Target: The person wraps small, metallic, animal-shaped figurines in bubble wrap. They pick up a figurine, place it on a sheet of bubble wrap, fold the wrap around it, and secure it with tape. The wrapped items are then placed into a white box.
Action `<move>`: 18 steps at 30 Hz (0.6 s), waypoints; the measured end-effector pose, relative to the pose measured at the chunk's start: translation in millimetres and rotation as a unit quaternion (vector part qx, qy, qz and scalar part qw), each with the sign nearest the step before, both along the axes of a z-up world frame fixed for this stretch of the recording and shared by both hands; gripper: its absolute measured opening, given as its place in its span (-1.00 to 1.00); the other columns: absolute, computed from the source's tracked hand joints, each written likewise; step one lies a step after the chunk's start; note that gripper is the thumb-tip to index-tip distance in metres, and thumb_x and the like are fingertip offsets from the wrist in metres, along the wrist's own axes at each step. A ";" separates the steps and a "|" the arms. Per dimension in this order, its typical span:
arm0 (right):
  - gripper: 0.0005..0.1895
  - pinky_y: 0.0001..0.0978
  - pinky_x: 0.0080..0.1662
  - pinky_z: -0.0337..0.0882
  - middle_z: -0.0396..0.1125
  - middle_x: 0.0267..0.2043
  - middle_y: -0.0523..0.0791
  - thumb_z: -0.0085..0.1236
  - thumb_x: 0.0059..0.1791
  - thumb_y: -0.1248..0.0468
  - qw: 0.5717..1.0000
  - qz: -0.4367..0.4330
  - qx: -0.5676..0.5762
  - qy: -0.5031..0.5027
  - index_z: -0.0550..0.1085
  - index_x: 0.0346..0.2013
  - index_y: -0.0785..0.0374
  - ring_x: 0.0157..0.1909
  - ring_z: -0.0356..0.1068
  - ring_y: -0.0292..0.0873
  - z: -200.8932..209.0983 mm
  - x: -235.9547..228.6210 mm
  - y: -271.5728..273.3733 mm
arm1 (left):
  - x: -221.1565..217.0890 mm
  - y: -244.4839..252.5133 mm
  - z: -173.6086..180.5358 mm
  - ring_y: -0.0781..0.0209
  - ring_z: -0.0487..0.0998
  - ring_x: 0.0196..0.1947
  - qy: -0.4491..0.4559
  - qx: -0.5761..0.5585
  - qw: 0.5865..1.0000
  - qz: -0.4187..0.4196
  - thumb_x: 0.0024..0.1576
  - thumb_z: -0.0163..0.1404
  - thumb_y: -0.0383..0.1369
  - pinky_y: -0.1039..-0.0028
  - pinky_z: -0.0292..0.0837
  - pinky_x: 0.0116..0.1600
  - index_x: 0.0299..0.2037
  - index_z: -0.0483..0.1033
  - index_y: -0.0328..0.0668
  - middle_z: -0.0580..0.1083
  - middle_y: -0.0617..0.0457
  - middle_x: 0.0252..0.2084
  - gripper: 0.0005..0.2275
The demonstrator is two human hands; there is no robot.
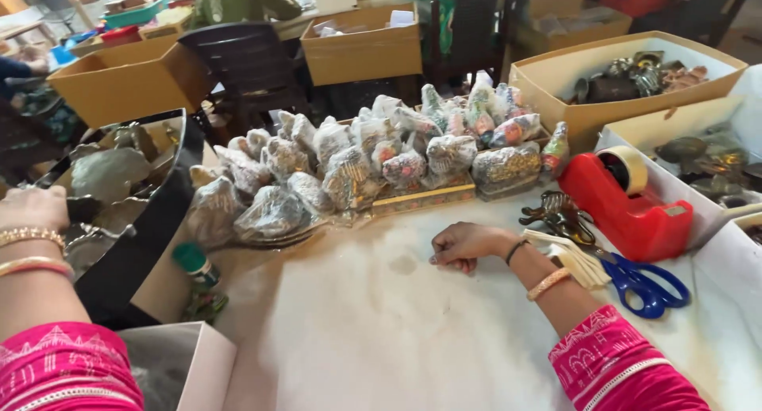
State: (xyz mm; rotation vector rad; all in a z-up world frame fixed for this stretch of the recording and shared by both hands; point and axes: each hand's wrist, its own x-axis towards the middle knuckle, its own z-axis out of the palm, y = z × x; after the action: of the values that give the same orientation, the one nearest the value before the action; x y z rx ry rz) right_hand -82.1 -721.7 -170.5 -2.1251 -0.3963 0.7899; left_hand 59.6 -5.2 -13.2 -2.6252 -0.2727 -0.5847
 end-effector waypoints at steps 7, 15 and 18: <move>-0.64 -0.46 -0.53 0.33 0.27 -0.62 -0.21 0.22 0.01 0.01 0.999 -0.005 0.007 0.040 0.45 -0.47 0.22 -0.62 0.31 -0.32 -5.8 4.5 -1.8 | 36.5 -19.4 -2.4 -0.11 0.59 0.08 -0.027 0.022 0.998 -0.054 0.33 -0.06 -0.35 0.06 0.58 0.06 0.06 0.61 0.07 0.55 -0.08 0.08 -0.80; -0.59 -0.42 -0.56 0.30 0.26 -0.70 -0.18 0.19 0.01 -0.02 1.000 0.021 0.013 0.011 0.40 -0.50 0.22 -0.67 0.28 -0.30 -24.0 24.1 -6.8 | -48.7 45.1 -14.8 -0.10 0.64 0.01 -0.058 0.045 0.997 -0.016 0.45 -0.11 -0.39 0.12 0.61 0.10 0.01 0.64 0.10 0.58 -0.10 0.01 -0.79; -0.60 -0.42 -0.57 0.26 0.23 -0.71 -0.19 0.19 0.01 -0.02 0.999 0.017 0.016 0.034 0.40 -0.51 0.22 -0.68 0.24 -0.31 -20.9 20.0 -5.0 | -51.2 -2.4 10.0 -0.18 0.58 0.00 -0.089 -0.037 0.994 -0.048 0.37 -0.07 -0.33 0.06 0.55 -0.01 -0.03 0.65 0.03 0.57 -0.13 -0.03 -0.82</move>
State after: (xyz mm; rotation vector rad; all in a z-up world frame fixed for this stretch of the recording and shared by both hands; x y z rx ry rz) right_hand -62.1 -726.7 -191.3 -2.0605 -0.4078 0.8679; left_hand 8.4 -7.6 -3.3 -2.6720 -0.2262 -0.8590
